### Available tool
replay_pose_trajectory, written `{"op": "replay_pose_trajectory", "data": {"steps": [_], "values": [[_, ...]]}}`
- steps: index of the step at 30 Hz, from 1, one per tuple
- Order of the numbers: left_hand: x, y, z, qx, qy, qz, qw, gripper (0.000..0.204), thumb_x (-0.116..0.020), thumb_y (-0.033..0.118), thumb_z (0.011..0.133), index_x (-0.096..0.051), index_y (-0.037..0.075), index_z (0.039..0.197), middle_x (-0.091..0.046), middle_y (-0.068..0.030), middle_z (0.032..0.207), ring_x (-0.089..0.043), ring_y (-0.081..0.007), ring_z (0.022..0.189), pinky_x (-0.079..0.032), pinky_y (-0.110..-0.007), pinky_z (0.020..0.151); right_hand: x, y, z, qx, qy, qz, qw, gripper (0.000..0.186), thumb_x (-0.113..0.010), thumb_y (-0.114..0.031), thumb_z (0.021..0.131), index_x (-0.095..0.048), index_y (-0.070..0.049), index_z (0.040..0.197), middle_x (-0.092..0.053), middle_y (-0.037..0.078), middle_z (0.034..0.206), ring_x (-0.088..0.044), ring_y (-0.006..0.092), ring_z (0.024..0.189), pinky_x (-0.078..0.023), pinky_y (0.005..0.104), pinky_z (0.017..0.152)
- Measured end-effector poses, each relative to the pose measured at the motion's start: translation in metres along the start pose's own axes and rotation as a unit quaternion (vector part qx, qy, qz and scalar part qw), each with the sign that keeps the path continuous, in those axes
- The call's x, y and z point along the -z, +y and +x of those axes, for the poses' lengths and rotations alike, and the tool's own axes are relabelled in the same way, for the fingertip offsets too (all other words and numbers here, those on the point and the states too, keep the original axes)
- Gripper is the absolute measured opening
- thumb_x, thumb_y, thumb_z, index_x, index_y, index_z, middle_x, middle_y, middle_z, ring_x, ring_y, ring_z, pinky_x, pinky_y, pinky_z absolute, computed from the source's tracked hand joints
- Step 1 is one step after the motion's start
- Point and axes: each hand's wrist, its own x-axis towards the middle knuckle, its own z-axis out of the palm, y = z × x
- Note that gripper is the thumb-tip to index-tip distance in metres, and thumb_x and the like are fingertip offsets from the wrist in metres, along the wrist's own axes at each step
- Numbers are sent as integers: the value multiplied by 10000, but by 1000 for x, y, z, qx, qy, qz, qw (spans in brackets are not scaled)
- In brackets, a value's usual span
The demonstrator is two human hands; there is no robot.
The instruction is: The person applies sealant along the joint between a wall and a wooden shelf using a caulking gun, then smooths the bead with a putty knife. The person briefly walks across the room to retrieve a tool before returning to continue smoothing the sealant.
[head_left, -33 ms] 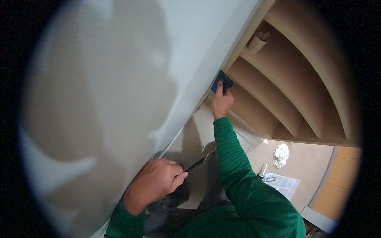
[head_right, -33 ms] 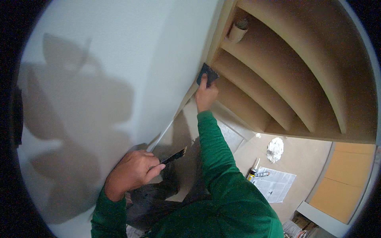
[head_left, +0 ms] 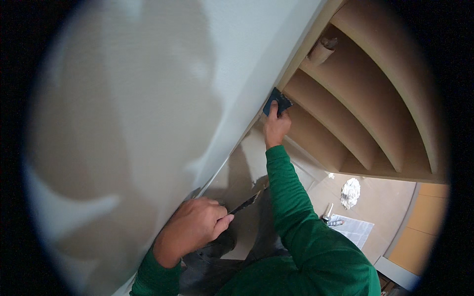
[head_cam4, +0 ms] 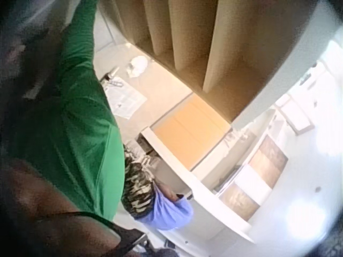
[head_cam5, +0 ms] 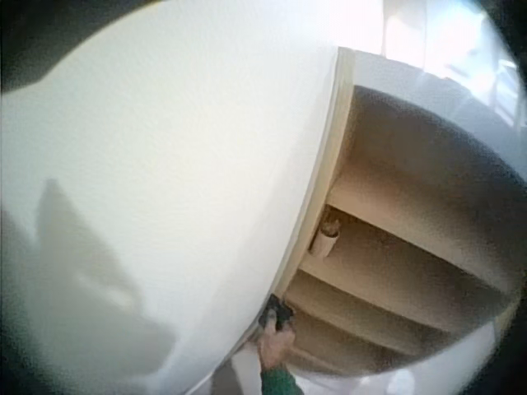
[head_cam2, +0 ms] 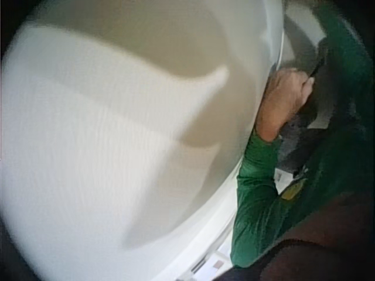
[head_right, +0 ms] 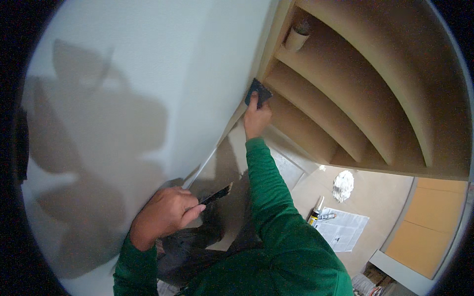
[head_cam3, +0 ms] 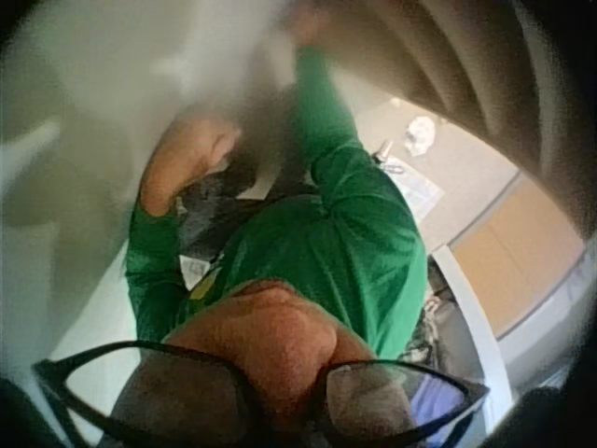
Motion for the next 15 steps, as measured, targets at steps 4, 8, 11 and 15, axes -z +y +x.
{"op": "replay_pose_trajectory", "data": {"steps": [4, 8, 11, 15], "values": [[0, 0, 0, 16, -20, 1, 1000, 281, -660, 219, 907, -626, 17, 715, -597, -183, 715, -606, -392, 732, -477, -486, 705, -8, 25, -6, -2, -9, 29, 1000, 431, -642, -377, 950, -702, 42, 1036, -732, 202, 903, -704, 341, 815, -523, 431, 760], [7, 8, 2, 53, -49, 21, 997, 282, -641, 219, 923, -657, 27, 718, -641, -167, 755, -635, -358, 765, -507, -466, 730, -17, 40, -8, -21, -25, 12, 999, 421, -633, -366, 954, -701, 38, 1055, -735, 202, 930, -707, 347, 852, -523, 429, 789], [14, 15, 9, 63, -73, 26, 995, 287, -636, 230, 931, -660, 29, 727, -645, -166, 762, -641, -356, 775, -511, -467, 742, -21, 55, -2, -33, -33, 5, 999, 422, -633, -373, 954, -702, 28, 1066, -738, 201, 953, -709, 344, 891, -520, 428, 812], [20, 16, 15, 69, -95, 31, 993, 283, -630, 249, 940, -661, 36, 756, -646, -170, 784, -642, -359, 799, -513, -472, 752, -30, 76, -2, -44, -24, -8, 999, 438, -633, -404, 951, -708, 8, 1081, -739, 200, 978, -707, 348, 924, -517, 433, 833]]}}
